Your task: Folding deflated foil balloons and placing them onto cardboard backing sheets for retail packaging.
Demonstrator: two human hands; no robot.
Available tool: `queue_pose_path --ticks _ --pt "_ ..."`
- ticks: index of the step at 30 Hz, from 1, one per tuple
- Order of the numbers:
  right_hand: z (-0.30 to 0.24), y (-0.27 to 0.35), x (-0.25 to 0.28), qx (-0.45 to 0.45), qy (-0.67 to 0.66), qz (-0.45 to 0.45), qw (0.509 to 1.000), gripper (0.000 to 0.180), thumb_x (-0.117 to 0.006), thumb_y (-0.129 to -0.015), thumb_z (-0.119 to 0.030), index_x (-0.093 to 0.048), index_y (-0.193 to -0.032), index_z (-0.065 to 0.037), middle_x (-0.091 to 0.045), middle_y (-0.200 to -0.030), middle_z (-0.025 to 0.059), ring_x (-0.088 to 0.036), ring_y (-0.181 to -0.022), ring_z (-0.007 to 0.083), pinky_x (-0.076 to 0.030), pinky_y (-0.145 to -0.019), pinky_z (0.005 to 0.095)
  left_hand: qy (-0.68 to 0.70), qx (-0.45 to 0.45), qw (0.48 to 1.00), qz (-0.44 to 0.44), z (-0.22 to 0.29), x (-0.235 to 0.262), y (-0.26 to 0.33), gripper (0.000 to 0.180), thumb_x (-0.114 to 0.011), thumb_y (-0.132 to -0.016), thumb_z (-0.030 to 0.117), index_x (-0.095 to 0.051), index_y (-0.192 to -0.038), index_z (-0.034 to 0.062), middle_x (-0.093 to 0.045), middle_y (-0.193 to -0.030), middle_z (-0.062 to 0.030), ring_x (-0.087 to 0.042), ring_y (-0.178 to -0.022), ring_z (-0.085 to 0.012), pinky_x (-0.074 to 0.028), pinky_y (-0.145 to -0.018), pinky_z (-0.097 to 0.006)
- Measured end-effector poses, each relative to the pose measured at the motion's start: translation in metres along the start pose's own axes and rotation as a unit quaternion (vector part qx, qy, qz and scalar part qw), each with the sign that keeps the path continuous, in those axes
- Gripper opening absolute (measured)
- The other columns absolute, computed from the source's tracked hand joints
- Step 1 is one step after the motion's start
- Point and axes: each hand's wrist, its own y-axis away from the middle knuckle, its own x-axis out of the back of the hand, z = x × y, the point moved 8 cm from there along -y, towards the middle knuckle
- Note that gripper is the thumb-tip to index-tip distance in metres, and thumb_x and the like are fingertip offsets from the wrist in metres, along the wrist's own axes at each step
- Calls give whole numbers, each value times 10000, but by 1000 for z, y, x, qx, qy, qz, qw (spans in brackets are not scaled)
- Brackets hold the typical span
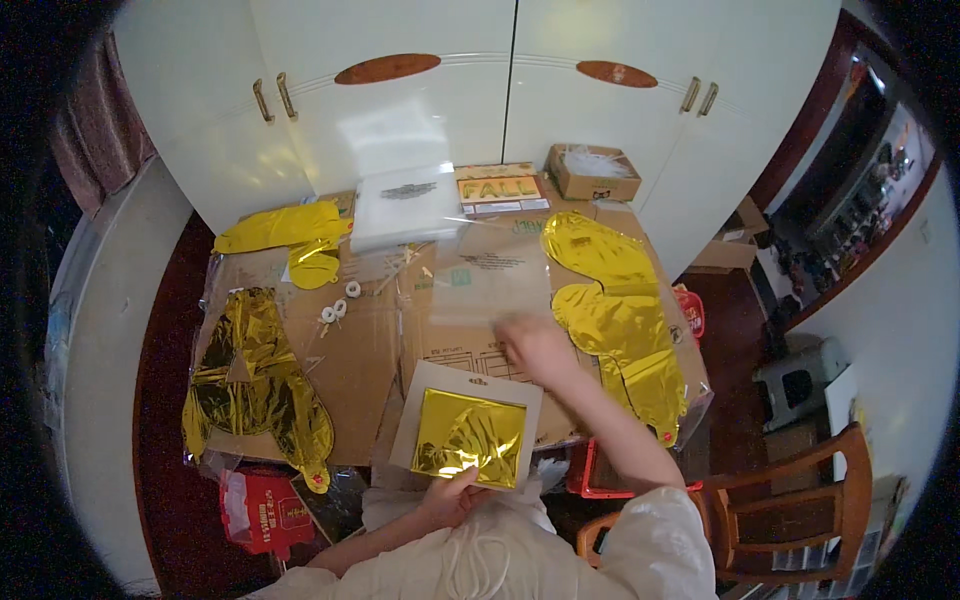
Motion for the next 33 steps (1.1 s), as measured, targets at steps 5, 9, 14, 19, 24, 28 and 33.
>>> queue_pose_path --ticks 5,9,14,19,24,28,33 --pt "40 -33 -14 -14 41 -143 989 181 -597 -849 -195 -646 -911 -31 -679 -888 111 -667 -855 320 -552 -758 406 -64 -12 998 24 6 8 12 291 -541 -998 127 -521 -1278 52 -629 -1213 -92 -636 -1101 -219 -551 -926 -396" --pt "53 -22 -38 34 131 -78 988 149 -624 -850 -201 -646 -893 -60 -694 -922 88 -679 -822 265 -555 -695 405 -125 -67 990 19 21 18 17 270 -558 -993 130 -558 -1236 11 -632 -1188 -97 -647 -1062 -214 -580 -874 -373" --pt "49 -23 -33 13 155 -33 987 98 -640 -826 -189 -658 -850 -96 -690 -822 58 -675 -733 252 -545 -645 396 -88 -143 983 72 59 0 32 275 -570 -990 128 -564 -1231 -4 -634 -1166 -102 -658 -1030 -223 -592 -877 -384" --pt "31 -29 -7 -14 105 33 994 86 -679 -776 -154 -616 -789 -99 -635 -767 71 -644 -733 263 -527 -625 399 -122 -202 968 87 89 6 26 324 -520 -1011 156 -487 -1312 41 -621 -1231 -118 -647 -1099 -262 -561 -906 -441" --pt "-8 -23 -12 3 81 53 995 124 -685 -798 -163 -583 -798 -92 -582 -734 68 -624 -723 268 -520 -601 395 -70 -205 972 92 98 9 15 310 -536 -1000 135 -502 -1299 61 -632 -1227 -106 -655 -1090 -262 -560 -896 -440" --pt "-32 -26 -8 -15 43 58 997 130 -678 -817 -172 -574 -832 -96 -574 -741 66 -636 -706 267 -516 -570 396 -39 -164 982 84 90 14 4 335 -556 -978 83 -484 -1303 45 -613 -1217 -104 -655 -1073 -258 -570 -904 -453" --pt "-46 -28 -19 -25 12 29 999 116 -659 -819 -153 -574 -886 -113 -586 -769 65 -649 -693 271 -518 -551 395 -53 -119 990 52 88 -5 10 345 -547 -985 97 -475 -1314 24 -613 -1231 -108 -651 -1087 -251 -569 -913 -433"
